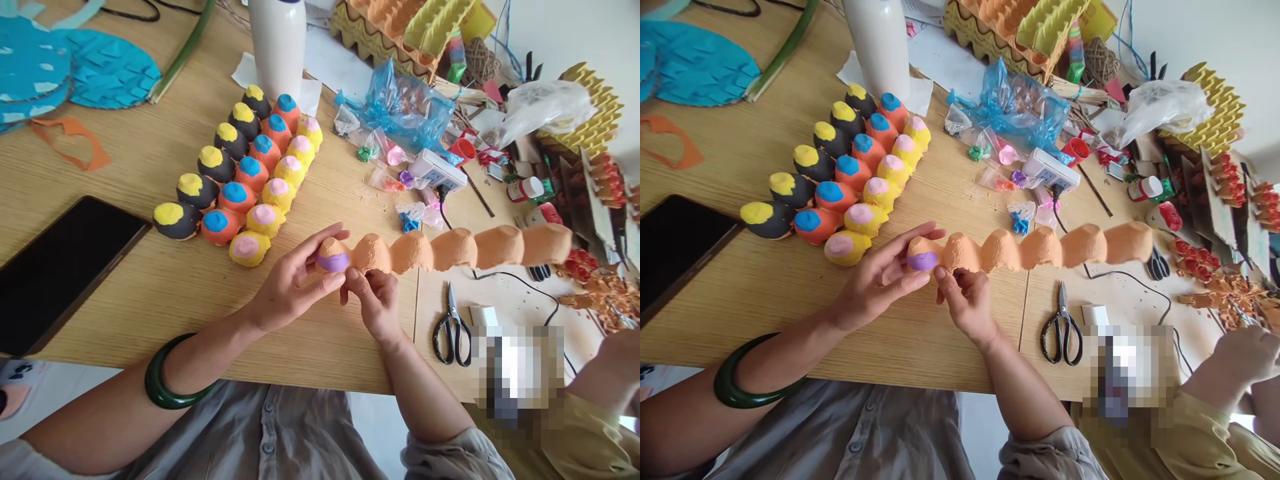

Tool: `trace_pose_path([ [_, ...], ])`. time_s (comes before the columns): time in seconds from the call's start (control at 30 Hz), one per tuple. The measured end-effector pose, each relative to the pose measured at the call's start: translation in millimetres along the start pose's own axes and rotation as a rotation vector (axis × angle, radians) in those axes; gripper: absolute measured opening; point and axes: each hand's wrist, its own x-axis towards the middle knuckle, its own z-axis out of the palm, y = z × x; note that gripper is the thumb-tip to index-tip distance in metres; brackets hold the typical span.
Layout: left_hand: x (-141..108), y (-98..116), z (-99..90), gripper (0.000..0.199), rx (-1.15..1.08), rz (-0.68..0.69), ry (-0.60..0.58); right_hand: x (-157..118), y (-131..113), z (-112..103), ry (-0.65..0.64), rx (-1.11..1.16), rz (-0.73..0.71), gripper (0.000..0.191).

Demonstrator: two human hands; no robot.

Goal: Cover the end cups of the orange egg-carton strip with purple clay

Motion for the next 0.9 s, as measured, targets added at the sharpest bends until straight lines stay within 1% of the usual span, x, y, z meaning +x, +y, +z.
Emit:
trace_pose_path([
  [0.1, 0, 0, 1.8, 0.073, 0.011, 0.016, -0.001, 0, 6, -3, -0.009, 0.009, -0.018, 0.059],
  [0.23, 1, -2, 3.1, 0.072, 0.009, 0.013, 0.05, -1, 3, 3, -0.029, 0.015, -0.02, 0.059],
  [0.4, 2, -8, 3.0, 0.065, 0.061, 0.057, 0.113, -2, -3, 13, -0.051, 0.081, 0.062, 0.05],
  [0.53, 1, -11, 2.4, 0.058, 0.105, 0.095, 0.131, -2, -3, 16, -0.047, 0.089, 0.046, 0.046],
  [0.6, 1, -11, 1.4, 0.061, 0.113, 0.115, 0.118, -2, -3, 15, -0.052, 0.09, 0.019, 0.047],
  [0.7, 0, -7, -1.9, 0.065, 0.095, 0.143, 0.054, -2, -3, 10, -0.046, 0.035, -0.029, 0.054],
  [0.8, 1, -2, -5.9, 0.059, 0.08, 0.176, -0.02, -1, -3, 3, -0.037, -0.022, -0.054, 0.06],
  [0.9, 2, 1, -7.3, 0.056, 0.07, 0.176, -0.051, 1, -2, -3, -0.042, -0.007, -0.078, 0.058],
])
